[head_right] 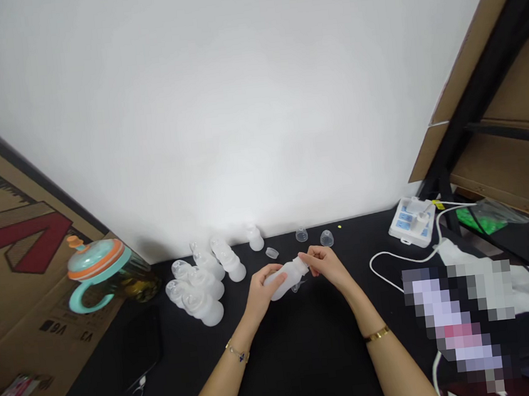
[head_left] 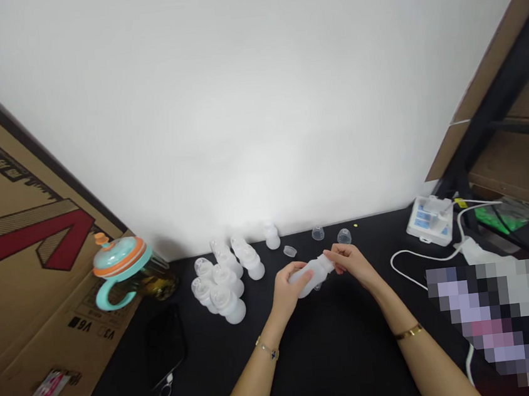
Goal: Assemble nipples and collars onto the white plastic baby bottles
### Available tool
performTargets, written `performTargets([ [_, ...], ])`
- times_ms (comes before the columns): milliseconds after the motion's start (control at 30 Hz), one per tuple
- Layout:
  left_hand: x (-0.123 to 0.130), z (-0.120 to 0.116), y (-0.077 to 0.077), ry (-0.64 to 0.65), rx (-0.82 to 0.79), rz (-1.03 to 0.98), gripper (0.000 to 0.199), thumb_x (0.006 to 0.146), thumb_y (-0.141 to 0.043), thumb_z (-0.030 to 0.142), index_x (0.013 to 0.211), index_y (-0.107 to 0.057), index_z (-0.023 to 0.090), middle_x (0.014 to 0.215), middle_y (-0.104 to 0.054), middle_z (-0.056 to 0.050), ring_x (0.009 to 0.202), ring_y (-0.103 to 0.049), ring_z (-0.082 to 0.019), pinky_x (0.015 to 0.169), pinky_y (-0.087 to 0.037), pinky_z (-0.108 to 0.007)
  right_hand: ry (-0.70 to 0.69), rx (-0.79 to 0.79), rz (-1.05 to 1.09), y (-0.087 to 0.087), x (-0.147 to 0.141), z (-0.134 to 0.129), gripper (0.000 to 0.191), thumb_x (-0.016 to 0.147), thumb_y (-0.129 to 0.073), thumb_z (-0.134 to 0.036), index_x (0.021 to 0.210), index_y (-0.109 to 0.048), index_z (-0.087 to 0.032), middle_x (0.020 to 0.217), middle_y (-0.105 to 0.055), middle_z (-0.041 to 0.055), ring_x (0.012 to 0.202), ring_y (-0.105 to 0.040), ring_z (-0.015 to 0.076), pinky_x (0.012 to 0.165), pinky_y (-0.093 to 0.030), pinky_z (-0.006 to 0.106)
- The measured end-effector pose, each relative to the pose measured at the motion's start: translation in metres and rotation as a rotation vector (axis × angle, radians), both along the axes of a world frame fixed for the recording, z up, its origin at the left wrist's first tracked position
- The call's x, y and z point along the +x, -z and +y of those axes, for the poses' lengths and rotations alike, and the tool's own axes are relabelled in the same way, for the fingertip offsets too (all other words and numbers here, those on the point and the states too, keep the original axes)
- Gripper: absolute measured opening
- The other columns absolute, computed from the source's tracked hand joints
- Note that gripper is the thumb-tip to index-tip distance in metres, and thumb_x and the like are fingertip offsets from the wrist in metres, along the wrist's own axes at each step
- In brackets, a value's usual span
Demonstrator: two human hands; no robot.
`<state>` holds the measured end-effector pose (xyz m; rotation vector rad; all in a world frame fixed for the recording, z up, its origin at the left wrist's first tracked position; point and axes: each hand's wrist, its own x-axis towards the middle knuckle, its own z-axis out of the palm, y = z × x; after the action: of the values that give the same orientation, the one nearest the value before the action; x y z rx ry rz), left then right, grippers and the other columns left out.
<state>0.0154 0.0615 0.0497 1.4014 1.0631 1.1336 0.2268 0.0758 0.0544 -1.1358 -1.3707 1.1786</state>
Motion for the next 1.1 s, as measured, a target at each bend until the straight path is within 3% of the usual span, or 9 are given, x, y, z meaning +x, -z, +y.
performTargets([
  [367,-0.001,-0.001,0.002,0.029,0.07,0.084,0.031,0.077,-0.077,0.045,0.09,-0.077,0.017,0.085,-0.076,-0.006,0.076,-0.064,-0.022,0.07,-0.047,-0.029,0.085,0.008,-0.157,0.002,-0.002,0.0,0.066,0.084,-0.063,-0.069,0.04,-0.043,-0.023,0.037,-0.044,-0.0016,0.04,-0.04,0.0116,0.047,-0.031,0.028],
  [633,-0.001,0.001,0.004,0.026,0.062,0.066,0.032,0.076,-0.077,0.045,0.09,-0.078,0.017,0.085,-0.076,-0.006,0.077,-0.065,-0.022,0.071,-0.047,-0.029,0.101,0.025,-0.19,0.005,-0.004,0.0,0.069,0.086,-0.059,-0.072,0.041,-0.044,-0.022,0.038,-0.045,-0.0008,0.041,-0.041,0.0119,0.047,-0.032,0.028],
  [733,-0.001,0.003,0.004,-0.015,0.007,-0.022,0.033,0.074,-0.079,0.046,0.087,-0.077,0.016,0.083,-0.075,-0.006,0.076,-0.064,-0.021,0.07,-0.047,-0.028,0.148,0.052,-0.12,0.008,-0.003,0.004,0.063,0.089,-0.052,-0.074,0.053,-0.055,-0.021,0.041,-0.046,-0.0019,0.043,-0.046,0.0131,0.048,-0.036,0.027],
  [800,-0.002,0.005,0.004,-0.022,-0.056,-0.1,0.037,0.073,-0.079,0.05,0.086,-0.077,0.015,0.081,-0.074,-0.005,0.073,-0.063,-0.019,0.066,-0.045,-0.026,0.188,0.038,-0.034,0.009,-0.001,0.007,0.061,0.089,-0.047,-0.076,0.074,-0.067,-0.02,0.044,-0.048,-0.0028,0.044,-0.049,0.0144,0.045,-0.037,0.026],
  [900,-0.002,0.006,0.005,0.003,-0.142,-0.198,0.043,0.075,-0.078,0.053,0.09,-0.077,0.014,0.078,-0.072,-0.004,0.066,-0.059,-0.014,0.061,-0.041,-0.024,0.157,-0.021,0.094,0.006,0.0,0.009,0.063,0.084,-0.053,-0.077,0.098,-0.071,-0.018,0.056,-0.055,-0.0014,0.049,-0.053,0.0157,0.041,-0.037,0.025],
  [1000,-0.003,0.007,0.007,0.022,-0.178,-0.264,0.045,0.076,-0.078,0.054,0.091,-0.077,0.012,0.077,-0.071,-0.004,0.063,-0.056,-0.012,0.057,-0.037,-0.022,0.097,-0.041,0.176,-0.001,-0.001,0.004,0.054,0.08,-0.069,-0.065,0.104,-0.074,-0.018,0.071,-0.06,0.0016,0.059,-0.056,0.0157,0.043,-0.039,0.024],
  [1100,-0.003,0.008,0.01,0.047,-0.21,-0.307,0.046,0.076,-0.078,0.055,0.092,-0.077,0.012,0.075,-0.07,-0.004,0.061,-0.055,-0.011,0.056,-0.036,-0.022,0.049,-0.055,0.215,-0.008,-0.004,-0.003,0.047,0.077,-0.078,-0.054,0.107,-0.076,-0.018,0.073,-0.059,0.0014,0.06,-0.054,0.0141,0.045,-0.038,0.024],
])
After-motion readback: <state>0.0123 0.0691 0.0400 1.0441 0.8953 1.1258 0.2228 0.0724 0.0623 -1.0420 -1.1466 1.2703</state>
